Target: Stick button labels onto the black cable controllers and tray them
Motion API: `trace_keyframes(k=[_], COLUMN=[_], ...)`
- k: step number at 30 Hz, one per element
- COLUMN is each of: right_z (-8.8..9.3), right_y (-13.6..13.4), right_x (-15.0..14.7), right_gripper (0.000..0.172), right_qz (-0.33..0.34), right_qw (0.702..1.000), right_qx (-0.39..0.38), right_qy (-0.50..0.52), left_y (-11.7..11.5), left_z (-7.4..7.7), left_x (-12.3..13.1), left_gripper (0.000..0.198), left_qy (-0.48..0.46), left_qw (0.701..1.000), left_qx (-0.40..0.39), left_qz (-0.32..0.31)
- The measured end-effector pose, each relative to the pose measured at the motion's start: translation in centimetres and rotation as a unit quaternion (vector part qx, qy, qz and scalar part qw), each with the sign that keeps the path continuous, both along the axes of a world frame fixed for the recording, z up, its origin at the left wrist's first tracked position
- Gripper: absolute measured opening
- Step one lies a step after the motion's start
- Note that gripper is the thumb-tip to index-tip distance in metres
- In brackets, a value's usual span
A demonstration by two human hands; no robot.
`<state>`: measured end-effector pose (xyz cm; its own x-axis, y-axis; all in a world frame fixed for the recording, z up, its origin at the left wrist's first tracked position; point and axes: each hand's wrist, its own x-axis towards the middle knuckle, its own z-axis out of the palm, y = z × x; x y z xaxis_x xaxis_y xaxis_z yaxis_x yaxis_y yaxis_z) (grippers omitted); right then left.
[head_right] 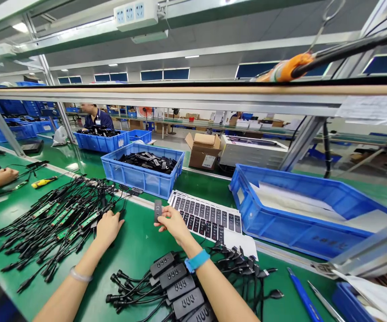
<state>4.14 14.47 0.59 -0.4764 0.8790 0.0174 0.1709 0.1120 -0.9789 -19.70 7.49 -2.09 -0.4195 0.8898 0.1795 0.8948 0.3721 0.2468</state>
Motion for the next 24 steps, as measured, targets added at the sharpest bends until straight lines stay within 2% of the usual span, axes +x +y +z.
trace_keyframes(k=[3,6,7,9,12,15,16,20,21,22,24], right_z=[1.5,3.1,3.6,4.1,4.3,4.2,4.2,4.1,4.0,3.9,3.7], right_y=[-3.0,-5.1,-5.5,-6.0,-6.2,-6.3,-6.4,-6.6,-6.7,-6.8,-6.9], right_x=[2.7,5.0,5.6,6.5,7.2,7.4,7.3,7.0,6.9,6.8,6.4], right_gripper=[0.043,0.069,0.069,0.057,0.040,0.039,0.041,0.045,0.044,0.043,0.039], right_qz=[-0.030,-0.058,-0.067,-0.096,-0.149,-0.131,-0.116,-0.067,-0.059,-0.052,-0.037], right_qw=[0.993,0.966,0.959,0.956,0.956,0.966,0.970,0.980,0.983,0.985,0.989], right_qx=[-0.046,-0.102,-0.108,-0.097,-0.068,-0.043,-0.041,-0.049,-0.045,-0.038,-0.030], right_qy=[0.106,0.229,0.252,0.259,0.242,0.219,0.212,0.178,0.168,0.157,0.140], left_y=[-0.3,-0.9,-1.1,-1.5,-2.5,-3.9,-4.4,-6.3,-6.7,-7.0,-7.5], left_z=[0.4,1.9,2.6,4.1,5.8,6.4,6.2,5.0,4.8,4.5,4.3], left_x=[0.7,0.7,0.8,1.1,2.8,5.8,6.8,10.9,11.7,12.4,13.4], left_gripper=[0.024,0.033,0.037,0.040,0.037,0.031,0.031,0.026,0.029,0.035,0.047], left_qy=[-0.078,-0.185,-0.229,-0.328,-0.484,-0.616,-0.665,-0.843,-0.857,-0.854,-0.827], left_qw=[0.996,0.979,0.969,0.938,0.866,0.779,0.739,0.536,0.514,0.519,0.556], left_qx=[0.036,0.079,0.093,0.114,0.116,0.096,0.084,0.038,0.034,0.032,0.025], left_qz=[0.005,0.010,0.006,-0.013,-0.049,-0.070,-0.065,0.005,0.005,-0.014,-0.083])
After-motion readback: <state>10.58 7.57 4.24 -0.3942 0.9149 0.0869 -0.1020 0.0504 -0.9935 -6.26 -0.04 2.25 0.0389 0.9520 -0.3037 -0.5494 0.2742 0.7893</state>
